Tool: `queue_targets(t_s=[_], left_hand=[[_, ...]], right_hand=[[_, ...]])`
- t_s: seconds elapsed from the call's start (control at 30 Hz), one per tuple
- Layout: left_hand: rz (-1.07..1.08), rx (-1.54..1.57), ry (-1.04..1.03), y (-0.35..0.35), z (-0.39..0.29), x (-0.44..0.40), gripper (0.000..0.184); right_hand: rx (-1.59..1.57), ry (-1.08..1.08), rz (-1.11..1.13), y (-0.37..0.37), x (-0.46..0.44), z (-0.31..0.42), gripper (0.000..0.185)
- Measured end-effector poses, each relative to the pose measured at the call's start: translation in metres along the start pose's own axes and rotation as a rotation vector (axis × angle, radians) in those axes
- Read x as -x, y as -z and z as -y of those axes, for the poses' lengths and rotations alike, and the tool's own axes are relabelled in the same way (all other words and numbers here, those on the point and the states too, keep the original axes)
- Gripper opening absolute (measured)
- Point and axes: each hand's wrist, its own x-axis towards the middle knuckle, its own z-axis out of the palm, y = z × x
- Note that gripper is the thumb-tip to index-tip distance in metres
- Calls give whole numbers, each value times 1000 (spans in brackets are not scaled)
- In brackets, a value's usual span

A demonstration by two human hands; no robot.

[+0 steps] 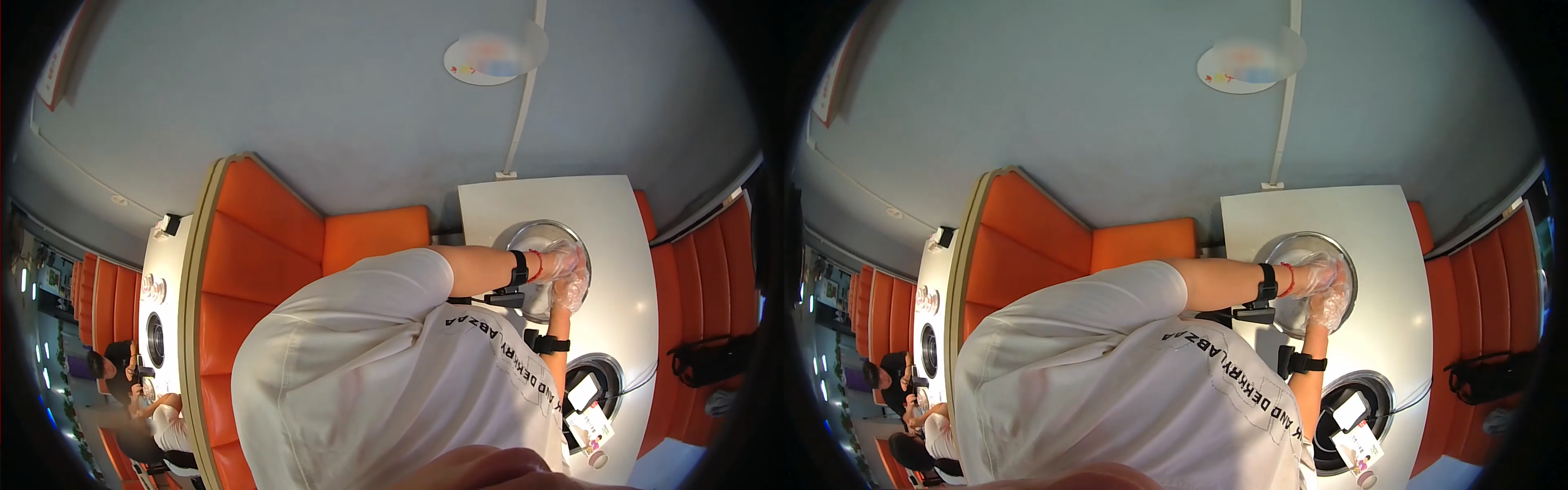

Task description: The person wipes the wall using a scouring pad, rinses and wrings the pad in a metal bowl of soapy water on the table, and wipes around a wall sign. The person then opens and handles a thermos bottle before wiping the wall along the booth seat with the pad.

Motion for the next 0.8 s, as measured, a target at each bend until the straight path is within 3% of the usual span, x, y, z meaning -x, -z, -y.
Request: queue_targets(t_s=[0.2, 0.27, 0.37, 0.47, 0.57, 0.6, 0.67, 0.73, 0.8], left_hand=[[23, -57, 6, 3, -4, 8, 30], [22, -103, 0, 5, -2, 12, 29], [99, -241, -178, 1, 37, -20, 30], [190, 12, -149, 19, 14, 11, 26], [210, -619, -419, 35, 19, 4, 27], [195, -1117, -589, 35, 33, -19, 24], [92, -719, -602, 43, 58, -32, 26], [81, -279, -547, 51, 63, -27, 29], [221, 113, -456, 68, 55, -1, 34]], right_hand=[[-106, -19, -80, -13, -4, -23, 58], [-24, -112, 26, -7, -3, -31, 61], [173, -283, 88, 5, -3, -28, 59], [292, -320, -18, 5, 1, -42, 51], [85, -307, -76, 2, 6, -70, 52], [15, -319, -70, -1, 5, -82, 51], [-124, -346, -61, -4, 8, -105, 49], [-121, -430, -66, 1, 12, -77, 47], [-112, -502, -120, 9, 22, -44, 46]])
